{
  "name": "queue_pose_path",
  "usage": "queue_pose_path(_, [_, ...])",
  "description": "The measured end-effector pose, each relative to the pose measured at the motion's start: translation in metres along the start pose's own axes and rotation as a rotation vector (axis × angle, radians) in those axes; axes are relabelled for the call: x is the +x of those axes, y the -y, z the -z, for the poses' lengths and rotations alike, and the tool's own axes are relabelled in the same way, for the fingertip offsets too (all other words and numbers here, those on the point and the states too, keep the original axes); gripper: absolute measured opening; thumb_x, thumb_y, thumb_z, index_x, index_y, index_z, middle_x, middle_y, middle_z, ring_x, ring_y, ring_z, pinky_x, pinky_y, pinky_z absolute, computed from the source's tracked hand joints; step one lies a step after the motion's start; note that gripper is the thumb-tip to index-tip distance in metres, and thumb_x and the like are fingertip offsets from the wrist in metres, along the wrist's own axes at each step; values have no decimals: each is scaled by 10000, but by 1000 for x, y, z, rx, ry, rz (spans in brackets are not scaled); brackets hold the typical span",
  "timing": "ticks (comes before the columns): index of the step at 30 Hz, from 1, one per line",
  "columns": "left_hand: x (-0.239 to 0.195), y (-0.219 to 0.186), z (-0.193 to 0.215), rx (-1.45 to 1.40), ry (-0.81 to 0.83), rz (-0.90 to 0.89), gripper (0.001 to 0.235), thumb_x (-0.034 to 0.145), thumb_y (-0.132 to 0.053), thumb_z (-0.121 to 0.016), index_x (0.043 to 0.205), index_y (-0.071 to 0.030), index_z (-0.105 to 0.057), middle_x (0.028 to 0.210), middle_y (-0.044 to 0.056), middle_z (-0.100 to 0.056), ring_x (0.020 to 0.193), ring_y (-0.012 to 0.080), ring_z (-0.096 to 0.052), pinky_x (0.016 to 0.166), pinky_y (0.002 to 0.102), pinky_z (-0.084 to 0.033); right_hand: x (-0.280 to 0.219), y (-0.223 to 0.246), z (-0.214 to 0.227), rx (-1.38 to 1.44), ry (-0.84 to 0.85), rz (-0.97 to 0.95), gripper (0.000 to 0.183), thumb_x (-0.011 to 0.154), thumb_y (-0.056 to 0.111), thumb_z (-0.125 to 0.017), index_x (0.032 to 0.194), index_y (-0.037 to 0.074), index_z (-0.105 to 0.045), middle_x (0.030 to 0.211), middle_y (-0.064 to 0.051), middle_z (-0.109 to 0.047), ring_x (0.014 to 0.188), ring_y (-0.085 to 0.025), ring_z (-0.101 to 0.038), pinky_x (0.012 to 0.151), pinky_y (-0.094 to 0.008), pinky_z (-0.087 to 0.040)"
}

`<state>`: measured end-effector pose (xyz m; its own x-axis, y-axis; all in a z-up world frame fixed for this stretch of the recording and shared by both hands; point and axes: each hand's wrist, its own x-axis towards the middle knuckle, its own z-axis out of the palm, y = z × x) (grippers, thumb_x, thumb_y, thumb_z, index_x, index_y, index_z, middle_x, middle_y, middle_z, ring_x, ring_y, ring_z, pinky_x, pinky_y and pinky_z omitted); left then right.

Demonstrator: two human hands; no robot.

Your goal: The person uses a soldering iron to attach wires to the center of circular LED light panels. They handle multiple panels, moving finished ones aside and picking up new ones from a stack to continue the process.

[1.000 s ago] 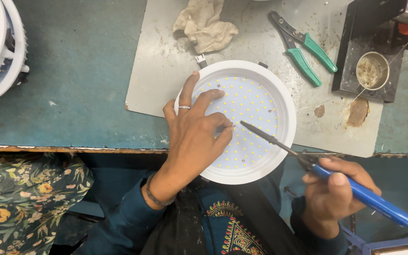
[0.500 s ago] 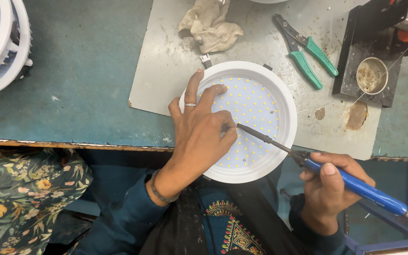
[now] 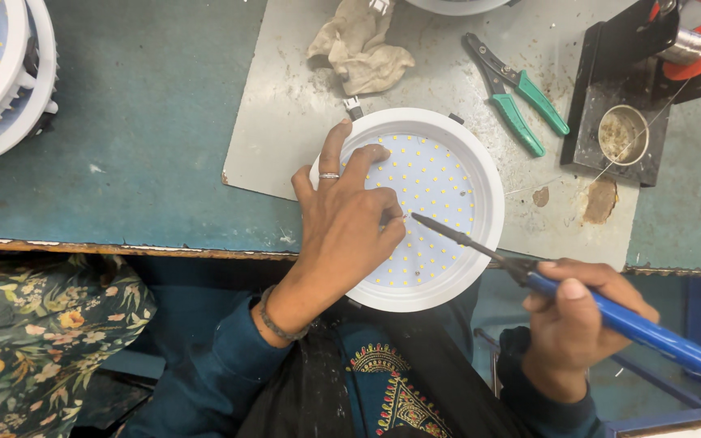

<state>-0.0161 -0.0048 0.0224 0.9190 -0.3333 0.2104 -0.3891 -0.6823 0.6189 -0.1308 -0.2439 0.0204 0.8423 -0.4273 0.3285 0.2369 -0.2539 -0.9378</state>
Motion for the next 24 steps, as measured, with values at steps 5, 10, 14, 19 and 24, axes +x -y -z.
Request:
queue_pose_path(5, [-3, 4, -3, 26, -24, -35, 65, 707, -205, -785, 695, -141, -795, 1366, 94, -590, 1473, 408, -251, 1031, 612, -238, 2, -1, -1, -17, -63, 4, 344, 1014, 211, -635, 923, -121, -628, 801, -189, -648, 514, -174, -583, 449, -232, -457])
queue_pose_path(10, [-8, 10, -1, 43, -56, -123, 80, 789, -218, -774, 799, -151, -817, 1385, 108, -611, 1473, 426, -281, 1054, 628, -254, 2, 3, -2, -65, 5, -49, 374, 1006, 231, -623, 913, -128, -667, 762, -180, -656, 513, -171, -598, 458, -221, -451])
queue_pose_path(14, [-9, 10, -3, 62, -47, -118, 72, 787, -210, -768, 792, -157, -816, 1362, 95, -624, 1467, 430, -294, 1036, 628, -262, 5, 3, -6, -60, 23, -63, 362, 983, 228, -623, 934, -127, -677, 807, -188, -678, 510, -159, -589, 452, -222, -451])
queue_pose_path(19, [-8, 9, -4, 67, -57, -109, 76, 792, -204, -764, 768, -143, -802, 1336, 65, -633, 1470, 416, -302, 1031, 619, -266, 8, 6, -8, -111, 61, -50, 348, 975, 224, -624, 924, -114, -691, 768, -170, -681, 504, -148, -605, 474, -217, -456])
queue_pose_path(24, [-8, 8, -6, 67, -68, -97, 72, 780, -198, -760, 752, -143, -797, 1307, 55, -640, 1467, 408, -309, 1029, 620, -265, 9, 15, -7, -198, 116, -28, 309, 982, 199, -648, 932, -101, -706, 743, -152, -682, 523, -146, -629, 504, -212, -466])
